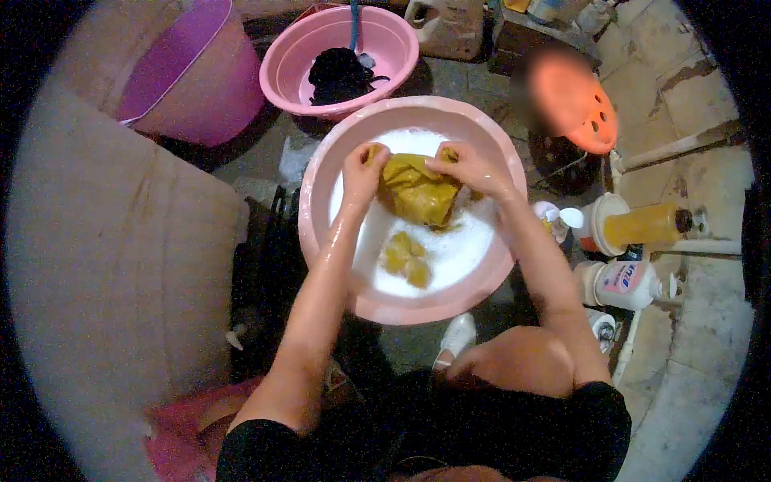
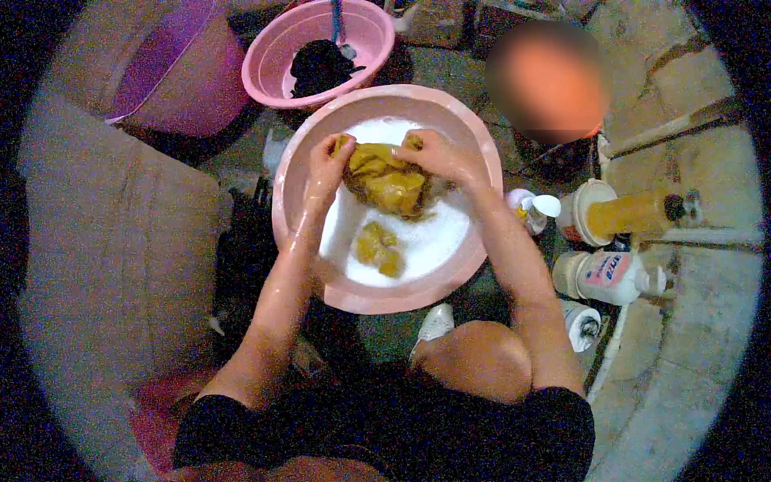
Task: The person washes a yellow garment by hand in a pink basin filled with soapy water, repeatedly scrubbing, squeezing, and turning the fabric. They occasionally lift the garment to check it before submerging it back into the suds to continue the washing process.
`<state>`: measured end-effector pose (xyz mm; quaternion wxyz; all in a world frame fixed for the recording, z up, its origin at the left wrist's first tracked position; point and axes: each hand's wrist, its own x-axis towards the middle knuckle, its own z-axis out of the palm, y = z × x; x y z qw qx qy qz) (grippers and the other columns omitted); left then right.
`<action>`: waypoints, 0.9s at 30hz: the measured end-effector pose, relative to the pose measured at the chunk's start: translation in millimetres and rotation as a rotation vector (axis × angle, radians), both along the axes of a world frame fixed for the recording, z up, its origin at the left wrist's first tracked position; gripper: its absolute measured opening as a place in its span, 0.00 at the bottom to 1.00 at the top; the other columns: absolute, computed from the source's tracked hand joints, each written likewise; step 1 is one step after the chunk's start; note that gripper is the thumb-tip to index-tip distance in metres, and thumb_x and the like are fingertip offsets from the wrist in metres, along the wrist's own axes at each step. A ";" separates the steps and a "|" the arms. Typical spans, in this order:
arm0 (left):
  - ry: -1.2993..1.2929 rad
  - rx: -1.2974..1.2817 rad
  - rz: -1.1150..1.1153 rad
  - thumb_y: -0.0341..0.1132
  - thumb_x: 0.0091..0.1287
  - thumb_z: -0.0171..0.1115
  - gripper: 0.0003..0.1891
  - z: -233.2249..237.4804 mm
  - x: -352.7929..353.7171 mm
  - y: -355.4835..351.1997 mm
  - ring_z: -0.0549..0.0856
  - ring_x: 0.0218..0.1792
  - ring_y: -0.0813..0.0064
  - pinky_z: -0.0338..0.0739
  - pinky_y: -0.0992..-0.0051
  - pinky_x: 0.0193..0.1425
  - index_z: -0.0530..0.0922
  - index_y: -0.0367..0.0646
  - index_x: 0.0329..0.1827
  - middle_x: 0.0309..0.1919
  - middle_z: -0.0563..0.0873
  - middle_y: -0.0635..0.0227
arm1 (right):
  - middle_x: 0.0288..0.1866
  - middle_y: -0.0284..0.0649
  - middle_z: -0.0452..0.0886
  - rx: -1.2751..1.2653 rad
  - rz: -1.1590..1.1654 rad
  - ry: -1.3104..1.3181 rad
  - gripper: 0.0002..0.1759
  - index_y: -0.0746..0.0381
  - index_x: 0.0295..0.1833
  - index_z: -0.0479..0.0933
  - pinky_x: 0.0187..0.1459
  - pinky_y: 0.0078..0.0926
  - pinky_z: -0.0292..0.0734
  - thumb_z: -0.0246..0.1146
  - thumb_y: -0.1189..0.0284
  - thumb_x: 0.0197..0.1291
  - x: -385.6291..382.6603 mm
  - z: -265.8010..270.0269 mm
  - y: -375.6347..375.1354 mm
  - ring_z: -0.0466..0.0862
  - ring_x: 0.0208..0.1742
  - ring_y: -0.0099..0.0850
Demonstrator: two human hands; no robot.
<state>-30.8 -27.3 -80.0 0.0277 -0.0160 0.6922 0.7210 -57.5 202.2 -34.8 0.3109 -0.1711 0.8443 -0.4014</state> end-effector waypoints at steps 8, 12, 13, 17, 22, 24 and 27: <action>0.014 -0.668 0.534 0.42 0.70 0.50 0.18 -116.7 -11.3 51.5 0.77 0.41 0.41 0.68 0.54 0.49 0.73 0.31 0.41 0.37 0.79 0.41 | 0.35 0.55 0.80 0.278 -0.400 0.432 0.15 0.66 0.41 0.69 0.44 0.49 0.74 0.52 0.63 0.64 18.3 -113.6 -69.6 0.80 0.40 0.53; 0.023 -0.614 0.552 0.35 0.71 0.45 0.17 -203.0 -16.6 50.4 0.77 0.49 0.51 0.71 0.60 0.54 0.72 0.31 0.55 0.51 0.77 0.44 | 0.33 0.51 0.80 0.273 -0.296 0.682 0.09 0.64 0.39 0.71 0.44 0.47 0.76 0.50 0.69 0.62 14.8 -132.7 -77.9 0.81 0.39 0.50; -0.039 -0.601 0.431 0.36 0.70 0.47 0.17 -196.5 -17.3 45.7 0.77 0.48 0.53 0.72 0.61 0.53 0.73 0.32 0.55 0.50 0.78 0.46 | 0.34 0.52 0.80 0.300 -0.159 0.672 0.10 0.64 0.39 0.72 0.42 0.46 0.76 0.49 0.70 0.62 8.2 -134.7 -77.4 0.82 0.38 0.50; -0.269 -0.530 -0.176 0.40 0.63 0.55 0.19 -144.2 -12.8 13.2 0.78 0.44 0.60 0.73 0.64 0.51 0.76 0.37 0.53 0.46 0.80 0.55 | 0.41 0.53 0.81 0.165 0.235 0.516 0.13 0.65 0.43 0.75 0.46 0.43 0.76 0.50 0.71 0.60 -38.0 -193.7 -65.9 0.82 0.43 0.48; -0.294 -0.053 0.203 0.41 0.68 0.51 0.15 -179.9 -45.4 -23.6 0.81 0.34 0.65 0.76 0.64 0.40 0.78 0.38 0.43 0.36 0.83 0.63 | 0.43 0.57 0.79 -0.036 -0.462 0.327 0.17 0.64 0.54 0.68 0.48 0.48 0.73 0.50 0.68 0.61 -9.7 -70.9 -69.0 0.80 0.46 0.54; -0.262 0.230 0.385 0.42 0.71 0.48 0.16 -121.8 -25.6 -10.8 0.82 0.34 0.65 0.76 0.64 0.39 0.77 0.38 0.42 0.35 0.83 0.64 | 0.45 0.53 0.79 -0.095 -0.403 0.388 0.21 0.62 0.56 0.67 0.49 0.41 0.73 0.55 0.62 0.61 25.1 -45.8 -80.2 0.79 0.47 0.50; -0.394 0.664 0.068 0.46 0.73 0.45 0.20 -77.8 20.1 8.3 0.81 0.39 0.65 0.77 0.63 0.44 0.76 0.36 0.47 0.38 0.82 0.63 | 0.43 0.51 0.80 -0.309 0.023 0.744 0.15 0.60 0.49 0.73 0.47 0.44 0.72 0.55 0.62 0.61 62.8 -62.4 -102.0 0.80 0.44 0.49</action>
